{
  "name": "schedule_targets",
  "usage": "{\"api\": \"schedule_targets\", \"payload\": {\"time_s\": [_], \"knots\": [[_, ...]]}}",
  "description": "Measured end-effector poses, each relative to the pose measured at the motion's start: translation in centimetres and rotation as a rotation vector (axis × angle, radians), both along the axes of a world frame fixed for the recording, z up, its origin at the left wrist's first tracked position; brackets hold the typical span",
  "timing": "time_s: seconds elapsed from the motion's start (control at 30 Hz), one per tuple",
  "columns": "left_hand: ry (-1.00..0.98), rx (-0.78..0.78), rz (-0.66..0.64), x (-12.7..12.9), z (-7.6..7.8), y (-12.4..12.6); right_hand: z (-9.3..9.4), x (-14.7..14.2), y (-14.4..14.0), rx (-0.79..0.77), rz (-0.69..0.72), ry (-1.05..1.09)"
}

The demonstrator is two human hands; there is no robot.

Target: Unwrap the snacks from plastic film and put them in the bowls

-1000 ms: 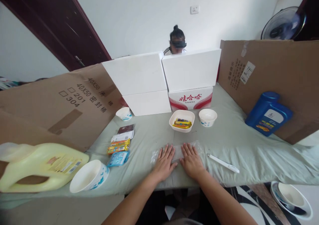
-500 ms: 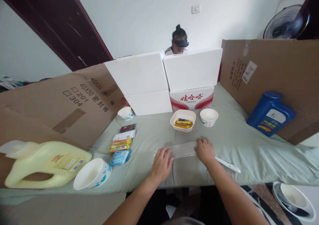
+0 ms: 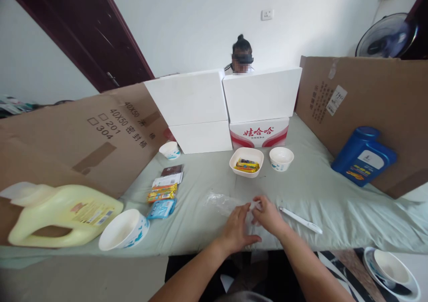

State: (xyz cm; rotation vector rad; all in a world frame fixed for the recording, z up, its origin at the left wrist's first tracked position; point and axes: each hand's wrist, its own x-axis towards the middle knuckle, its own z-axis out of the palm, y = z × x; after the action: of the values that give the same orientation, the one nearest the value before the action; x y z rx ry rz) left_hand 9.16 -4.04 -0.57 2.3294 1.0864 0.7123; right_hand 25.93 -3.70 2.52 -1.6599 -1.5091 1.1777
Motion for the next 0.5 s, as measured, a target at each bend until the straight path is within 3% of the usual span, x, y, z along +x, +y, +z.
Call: {"api": "schedule_targets", "payload": {"time_s": [0.1,0.2,0.33,0.4,0.5], "knots": [[-0.077,-0.109,0.057,0.1,-0.3,-0.5,0.6,-0.4,-0.1,0.043,0.125,0.253],[-0.238,-0.254,0.051,-0.8,-0.1,-1.1,0.7,0.7,-0.3,0.201,0.138,0.174],[-0.435,-0.455,0.034,-1.9,-0.1,-1.4,-0.8,1.0,-1.0,0.260,0.368,0.153],[-0.448,-0.475,0.086,-2.1,-0.2,-0.9,-2.0,0.1,-1.4,0.212,0.365,0.115],[-0.347,-0.365,0.222,-2.4,-0.3,0.6,-3.8,-1.7,-1.2,0.173,0.245,0.034]]}}
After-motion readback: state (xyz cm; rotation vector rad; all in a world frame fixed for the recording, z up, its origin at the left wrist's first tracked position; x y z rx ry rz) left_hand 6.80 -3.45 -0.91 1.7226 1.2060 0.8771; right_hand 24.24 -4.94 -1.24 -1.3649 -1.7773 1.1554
